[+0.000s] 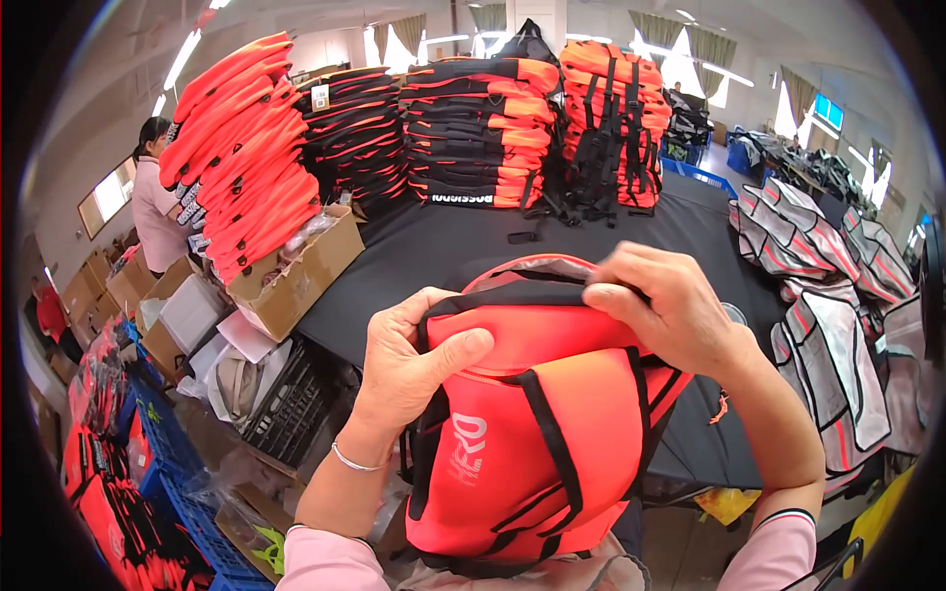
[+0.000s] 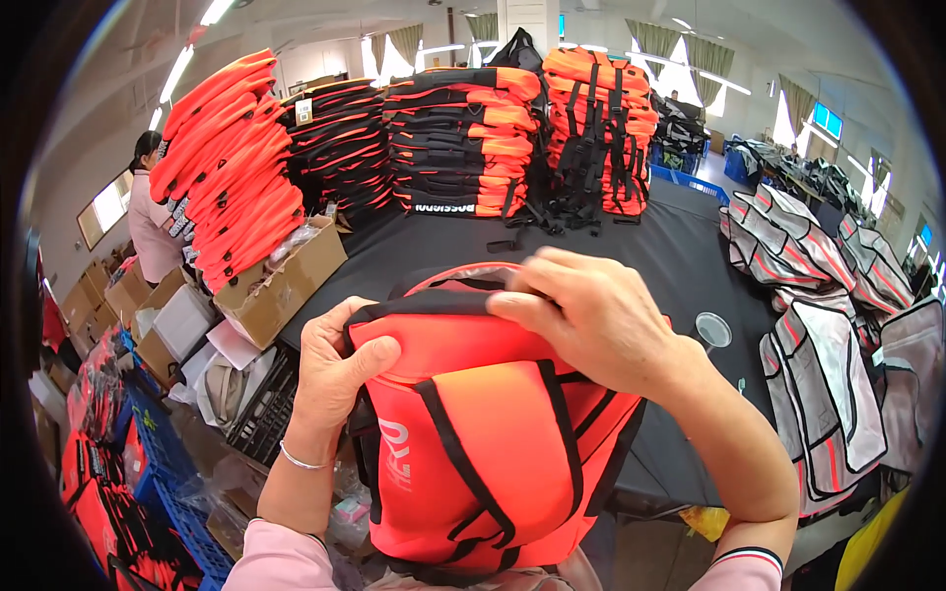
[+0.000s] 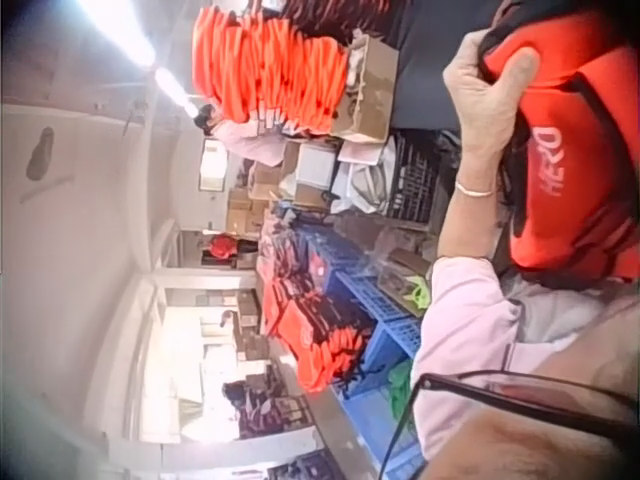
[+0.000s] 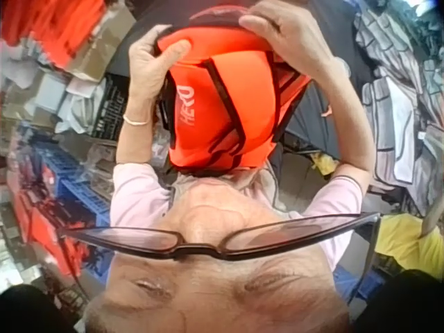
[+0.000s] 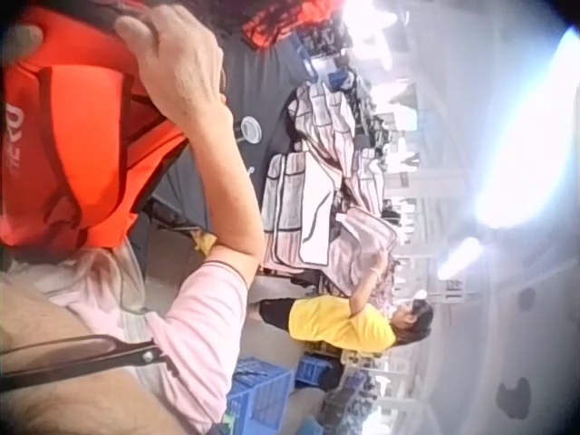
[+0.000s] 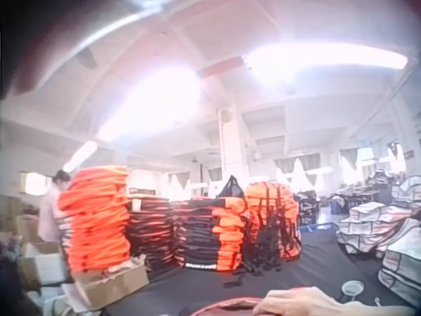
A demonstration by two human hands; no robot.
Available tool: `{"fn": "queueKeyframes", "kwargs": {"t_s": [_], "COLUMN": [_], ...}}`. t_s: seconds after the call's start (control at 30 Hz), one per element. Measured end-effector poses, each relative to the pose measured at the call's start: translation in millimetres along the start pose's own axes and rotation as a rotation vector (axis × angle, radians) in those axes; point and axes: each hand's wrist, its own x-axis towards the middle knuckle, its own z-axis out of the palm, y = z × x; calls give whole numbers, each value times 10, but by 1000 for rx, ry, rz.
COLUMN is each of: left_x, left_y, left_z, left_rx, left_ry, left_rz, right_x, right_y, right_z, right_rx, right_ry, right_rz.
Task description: Inspecting life vests for defects, trimming loose threads with nippers, and cleaning surfaces with a toothbrush before packing them into bags.
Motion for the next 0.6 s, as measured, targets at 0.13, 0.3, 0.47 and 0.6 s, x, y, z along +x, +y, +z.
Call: {"fn": "queueKeyframes", "kwargs": {"t_s": [0.13, 0.3, 0.47, 0.6], "left_x": [-30, -65, -58, -106], "left_y": [19, -3, 19, -36], "left_z": [72, 60, 10, 27], "left_rx": [18, 154, 362, 606], "left_ry": [-27, -48, -41, -79], "left_rz": [23, 120, 175, 501], "right_x": [317, 408, 401, 433], "right_y": [-349, -434, -500, -443], "right_z": [107, 224, 307, 342], "right_rx": [23, -28, -44, 241], "right_ry": [-39, -130, -188, -328], "right_rz": [-14, -180, -112, -44]}}
